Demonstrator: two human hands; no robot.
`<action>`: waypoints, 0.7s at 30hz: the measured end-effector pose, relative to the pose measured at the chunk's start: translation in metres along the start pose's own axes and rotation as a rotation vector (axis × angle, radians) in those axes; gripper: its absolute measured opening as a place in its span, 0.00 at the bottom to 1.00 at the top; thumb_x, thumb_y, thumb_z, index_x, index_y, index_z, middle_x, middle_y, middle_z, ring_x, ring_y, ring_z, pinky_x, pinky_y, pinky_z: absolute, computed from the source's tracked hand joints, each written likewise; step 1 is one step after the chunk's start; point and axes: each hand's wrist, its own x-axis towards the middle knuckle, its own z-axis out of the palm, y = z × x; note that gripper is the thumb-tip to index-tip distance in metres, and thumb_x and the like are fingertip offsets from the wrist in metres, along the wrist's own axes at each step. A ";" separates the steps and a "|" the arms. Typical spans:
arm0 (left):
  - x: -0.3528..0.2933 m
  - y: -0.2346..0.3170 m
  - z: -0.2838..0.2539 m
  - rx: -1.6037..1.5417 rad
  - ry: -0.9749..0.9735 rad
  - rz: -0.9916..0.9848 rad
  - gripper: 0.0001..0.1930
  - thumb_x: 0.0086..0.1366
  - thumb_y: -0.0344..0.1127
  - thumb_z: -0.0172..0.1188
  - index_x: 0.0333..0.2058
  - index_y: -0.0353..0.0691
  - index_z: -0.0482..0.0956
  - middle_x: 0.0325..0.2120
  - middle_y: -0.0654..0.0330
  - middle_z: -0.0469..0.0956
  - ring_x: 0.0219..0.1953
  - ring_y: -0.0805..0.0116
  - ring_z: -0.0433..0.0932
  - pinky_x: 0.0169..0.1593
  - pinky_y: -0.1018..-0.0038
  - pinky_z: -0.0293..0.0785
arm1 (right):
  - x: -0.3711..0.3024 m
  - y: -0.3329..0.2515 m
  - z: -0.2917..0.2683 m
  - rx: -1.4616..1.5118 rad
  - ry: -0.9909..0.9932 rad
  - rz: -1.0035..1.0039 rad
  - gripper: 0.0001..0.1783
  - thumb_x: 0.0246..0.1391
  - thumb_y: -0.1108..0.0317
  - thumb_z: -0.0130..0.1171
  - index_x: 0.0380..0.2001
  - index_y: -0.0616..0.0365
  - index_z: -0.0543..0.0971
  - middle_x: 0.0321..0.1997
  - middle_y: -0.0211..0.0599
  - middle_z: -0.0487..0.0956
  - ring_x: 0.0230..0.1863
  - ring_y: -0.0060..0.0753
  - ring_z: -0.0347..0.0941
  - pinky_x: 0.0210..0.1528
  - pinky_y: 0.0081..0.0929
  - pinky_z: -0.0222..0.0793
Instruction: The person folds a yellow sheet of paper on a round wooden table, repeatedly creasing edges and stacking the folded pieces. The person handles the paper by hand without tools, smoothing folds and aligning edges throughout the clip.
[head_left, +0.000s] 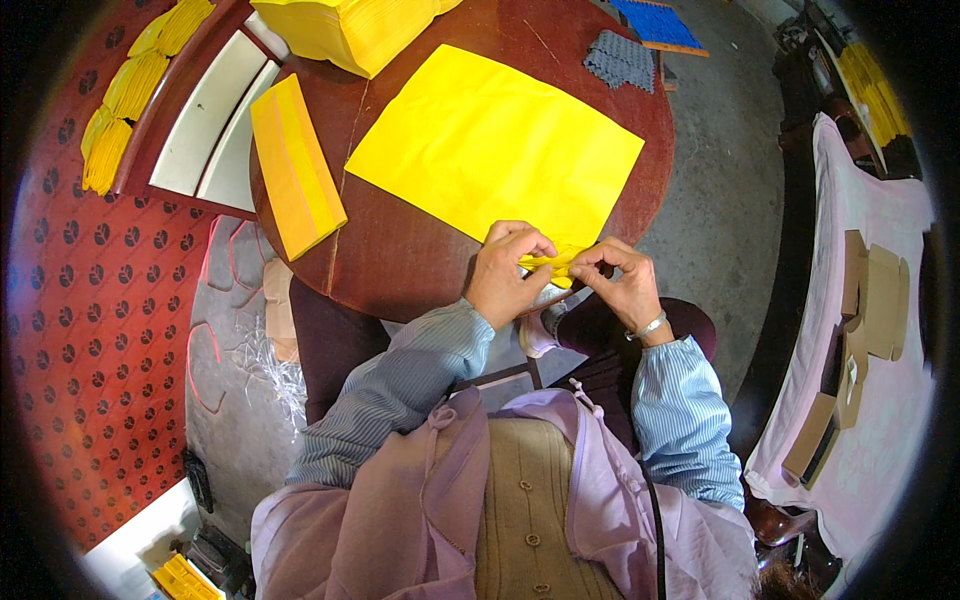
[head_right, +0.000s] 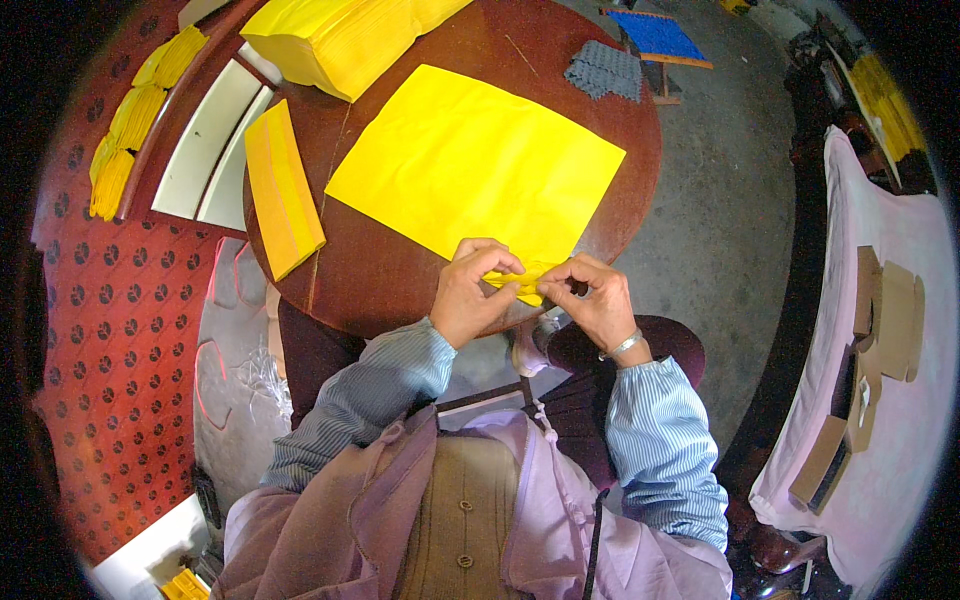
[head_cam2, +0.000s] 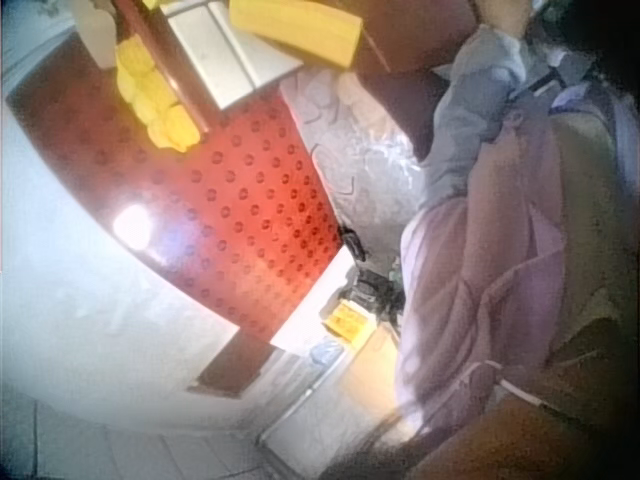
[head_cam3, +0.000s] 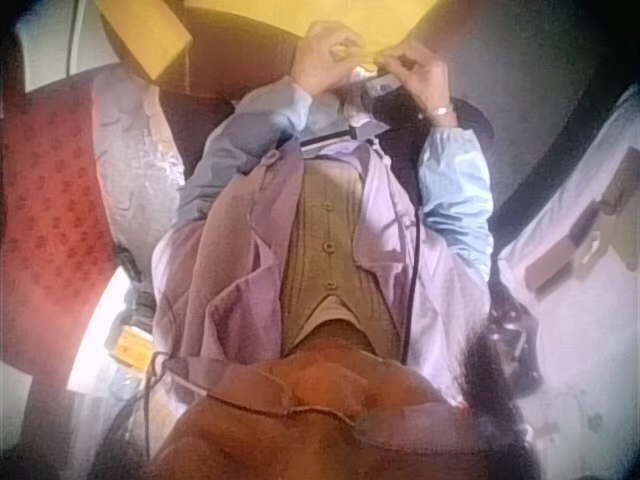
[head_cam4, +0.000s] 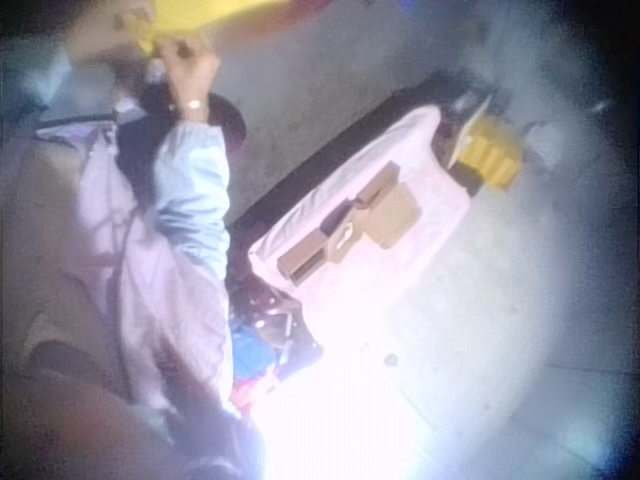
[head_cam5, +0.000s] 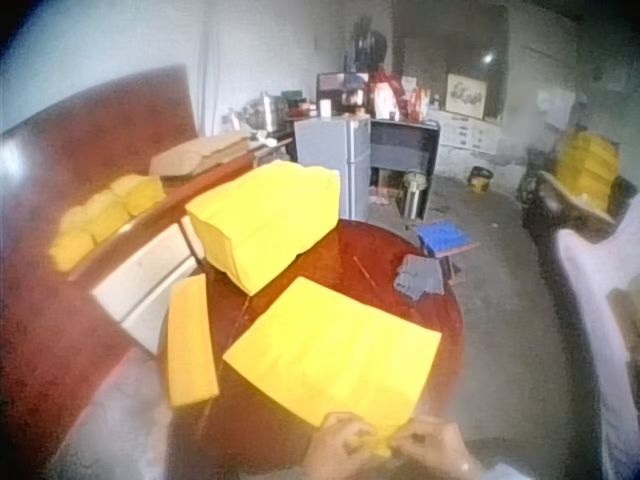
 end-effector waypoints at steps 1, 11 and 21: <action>0.000 0.000 0.001 0.000 0.017 0.002 0.09 0.57 0.25 0.70 0.38 0.41 0.86 0.39 0.58 0.84 0.52 0.56 0.80 0.55 0.63 0.78 | 0.000 0.001 0.000 -0.002 0.000 -0.005 0.08 0.55 0.72 0.76 0.37 0.61 0.89 0.33 0.34 0.85 0.33 0.25 0.80 0.40 0.25 0.76; -0.001 0.000 0.007 -0.087 0.039 -0.158 0.08 0.60 0.26 0.70 0.38 0.40 0.82 0.36 0.57 0.81 0.49 0.58 0.81 0.52 0.64 0.78 | -0.008 0.006 -0.004 -0.043 -0.024 -0.113 0.11 0.52 0.76 0.73 0.40 0.59 0.86 0.35 0.31 0.84 0.35 0.26 0.80 0.36 0.24 0.74; 0.000 -0.002 0.001 0.032 -0.006 0.006 0.05 0.62 0.25 0.66 0.36 0.42 0.86 0.39 0.58 0.84 0.54 0.55 0.78 0.57 0.62 0.76 | -0.004 0.007 -0.001 -0.079 0.008 -0.157 0.07 0.55 0.74 0.75 0.38 0.60 0.89 0.35 0.33 0.85 0.33 0.28 0.79 0.36 0.26 0.74</action>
